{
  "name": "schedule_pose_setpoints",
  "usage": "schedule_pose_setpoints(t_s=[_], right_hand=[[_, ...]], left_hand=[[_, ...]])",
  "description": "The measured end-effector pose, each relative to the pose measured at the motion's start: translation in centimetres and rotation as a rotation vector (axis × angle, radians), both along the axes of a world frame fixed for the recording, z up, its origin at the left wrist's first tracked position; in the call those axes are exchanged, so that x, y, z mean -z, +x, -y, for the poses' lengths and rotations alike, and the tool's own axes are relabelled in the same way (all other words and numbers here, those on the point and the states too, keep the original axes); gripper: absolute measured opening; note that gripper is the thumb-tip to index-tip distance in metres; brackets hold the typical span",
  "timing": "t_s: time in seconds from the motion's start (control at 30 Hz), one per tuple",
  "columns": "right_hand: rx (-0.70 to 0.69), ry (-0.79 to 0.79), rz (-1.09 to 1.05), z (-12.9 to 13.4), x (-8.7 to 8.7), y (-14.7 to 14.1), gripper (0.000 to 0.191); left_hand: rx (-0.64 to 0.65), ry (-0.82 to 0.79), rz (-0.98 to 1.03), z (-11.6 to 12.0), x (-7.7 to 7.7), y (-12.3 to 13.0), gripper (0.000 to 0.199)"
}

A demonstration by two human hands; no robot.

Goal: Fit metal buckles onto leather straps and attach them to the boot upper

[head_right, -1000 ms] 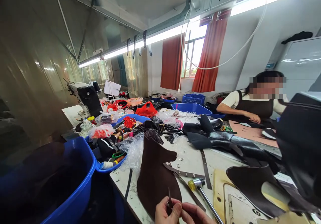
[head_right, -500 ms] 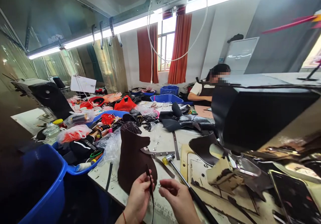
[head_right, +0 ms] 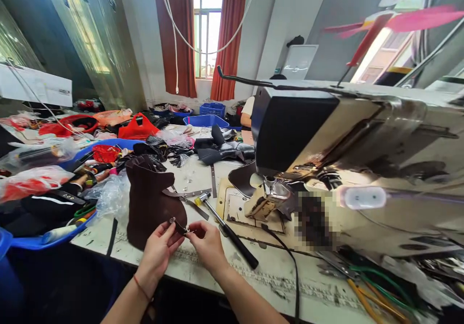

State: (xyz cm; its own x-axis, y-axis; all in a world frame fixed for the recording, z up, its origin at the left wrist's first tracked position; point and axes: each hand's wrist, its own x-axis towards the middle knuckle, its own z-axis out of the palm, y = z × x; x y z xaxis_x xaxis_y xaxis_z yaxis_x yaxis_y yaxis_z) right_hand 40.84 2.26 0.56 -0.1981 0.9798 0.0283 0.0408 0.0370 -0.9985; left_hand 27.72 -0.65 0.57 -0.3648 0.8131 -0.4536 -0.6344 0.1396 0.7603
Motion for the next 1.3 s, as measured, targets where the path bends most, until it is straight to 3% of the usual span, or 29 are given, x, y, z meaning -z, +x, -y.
schedule_pose_setpoints(t_s=[0.13,0.33,0.67,0.9,1.13,1.3], right_hand=[[0.000,0.208,0.204,0.5,-0.3,0.5,0.010],[-0.013,0.409,0.265,0.4,-0.3,0.2,0.012],[-0.003,0.421,0.292,0.5,-0.3,-0.5,0.010],[-0.027,0.370,0.308,0.4,-0.5,-0.6,0.009],[0.021,0.625,0.321,1.2,-1.0,-0.2,0.013],[-0.037,0.512,0.310,1.1,-1.4,-0.1,0.015]], left_hand=[[0.012,0.013,-0.075,0.4,-0.2,0.5,0.017],[0.035,0.081,-0.099,0.6,-0.5,0.9,0.023],[0.013,0.159,-0.159,1.1,0.6,0.9,0.041],[-0.004,0.134,-0.207,1.6,0.2,1.0,0.047],[-0.017,0.113,-0.238,1.6,0.0,0.8,0.047],[-0.011,0.115,-0.274,1.8,0.1,0.9,0.043]])
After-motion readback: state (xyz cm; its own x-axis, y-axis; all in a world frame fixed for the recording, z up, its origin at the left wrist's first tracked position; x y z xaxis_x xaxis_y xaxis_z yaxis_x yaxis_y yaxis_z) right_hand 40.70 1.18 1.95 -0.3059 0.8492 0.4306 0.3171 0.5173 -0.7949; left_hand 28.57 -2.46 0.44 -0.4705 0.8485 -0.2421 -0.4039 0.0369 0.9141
